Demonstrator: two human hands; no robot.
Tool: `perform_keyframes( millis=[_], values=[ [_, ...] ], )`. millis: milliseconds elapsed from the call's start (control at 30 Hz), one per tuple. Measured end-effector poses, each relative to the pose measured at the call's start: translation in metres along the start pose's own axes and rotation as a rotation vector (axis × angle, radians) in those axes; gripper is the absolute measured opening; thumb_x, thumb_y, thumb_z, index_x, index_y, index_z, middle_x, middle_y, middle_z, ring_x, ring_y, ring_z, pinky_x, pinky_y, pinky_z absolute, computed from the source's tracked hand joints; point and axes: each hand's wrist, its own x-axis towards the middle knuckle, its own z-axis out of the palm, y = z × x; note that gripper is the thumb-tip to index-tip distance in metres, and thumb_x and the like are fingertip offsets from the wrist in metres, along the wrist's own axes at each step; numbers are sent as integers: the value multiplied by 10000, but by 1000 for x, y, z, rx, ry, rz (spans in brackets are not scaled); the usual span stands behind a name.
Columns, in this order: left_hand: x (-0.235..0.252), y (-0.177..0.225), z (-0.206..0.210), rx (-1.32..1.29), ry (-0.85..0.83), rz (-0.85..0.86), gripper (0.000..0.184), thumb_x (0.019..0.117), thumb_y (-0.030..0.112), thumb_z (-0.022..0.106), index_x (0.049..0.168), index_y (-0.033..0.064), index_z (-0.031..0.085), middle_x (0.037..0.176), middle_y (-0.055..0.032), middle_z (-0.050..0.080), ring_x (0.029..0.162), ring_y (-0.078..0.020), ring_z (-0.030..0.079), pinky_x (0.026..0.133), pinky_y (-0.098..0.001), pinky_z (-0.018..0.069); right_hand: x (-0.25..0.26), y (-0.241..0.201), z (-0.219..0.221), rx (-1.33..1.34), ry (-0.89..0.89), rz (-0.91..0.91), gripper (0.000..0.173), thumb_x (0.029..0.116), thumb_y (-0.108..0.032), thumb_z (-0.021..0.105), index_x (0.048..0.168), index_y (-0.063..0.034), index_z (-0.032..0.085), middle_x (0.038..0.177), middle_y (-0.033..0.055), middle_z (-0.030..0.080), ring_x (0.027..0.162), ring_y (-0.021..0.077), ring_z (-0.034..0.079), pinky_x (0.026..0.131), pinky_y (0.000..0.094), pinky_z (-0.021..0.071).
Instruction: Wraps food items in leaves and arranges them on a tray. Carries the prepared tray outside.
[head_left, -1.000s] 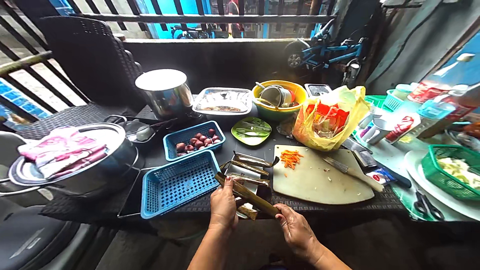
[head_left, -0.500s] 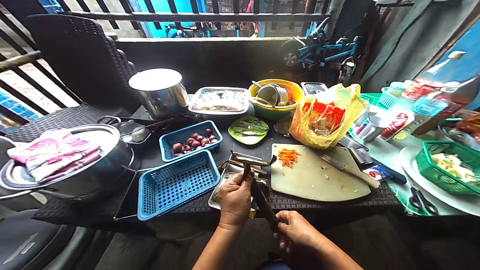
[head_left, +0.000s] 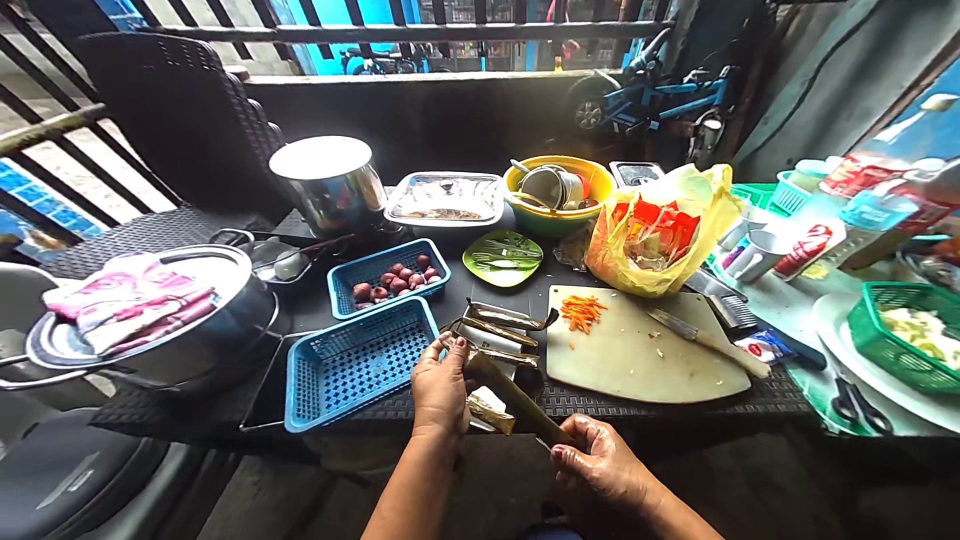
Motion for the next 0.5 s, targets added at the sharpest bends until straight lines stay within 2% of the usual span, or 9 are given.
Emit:
perform_keyframes(
  millis=[67,133,233,300,367,433,500],
  values=[
    [-1,-2,1,8,0,-9,381,1019,95,628,1373,59,492,920,-180,672,658,-248,686,574,-392,597,0,1,0,-4,-13,-8,451,884,-73,733,1301,-39,564,896,66,750,723,178,738,665,344,636],
    [-2,-3,3,15,-19,-25,348,1012,65,627,1314,64,453,883,-182,657,632,-254,683,556,-394,597,0,1,0,-50,-31,-20,569,888,-66,708,1420,-29,510,919,55,757,752,162,741,694,336,635],
    [0,-5,2,34,-60,-70,165,1017,81,617,1172,32,588,824,-153,664,609,-221,660,548,-363,582,-2,1,0,-87,-50,-46,487,912,-48,687,1385,-19,575,968,58,771,799,143,746,746,325,633],
    [1,-5,1,79,-104,-123,187,1033,126,606,1198,38,611,831,-157,670,610,-228,664,545,-375,585,-4,1,2,-84,-50,-52,397,923,-35,680,1317,-20,634,995,64,776,813,141,751,756,320,637],
    [3,-5,0,154,-133,-166,190,1055,193,583,1166,41,614,806,-162,677,588,-237,671,522,-377,586,-4,-1,4,-73,-32,-37,342,925,-31,681,1266,-20,665,982,59,775,788,134,746,743,314,636],
    [7,-5,-2,267,-135,-180,311,1074,311,547,1102,28,672,790,-148,695,556,-226,665,491,-354,573,0,-5,4,-72,-18,6,310,938,-41,669,1248,-26,671,962,54,765,740,127,734,701,302,634],
    [14,-2,-6,428,-160,-173,498,1085,463,454,1087,25,692,829,-137,712,583,-222,676,515,-359,574,4,-11,3,-85,-21,56,290,964,-56,647,1252,-31,669,918,48,746,677,117,707,645,287,618]
  ],
)
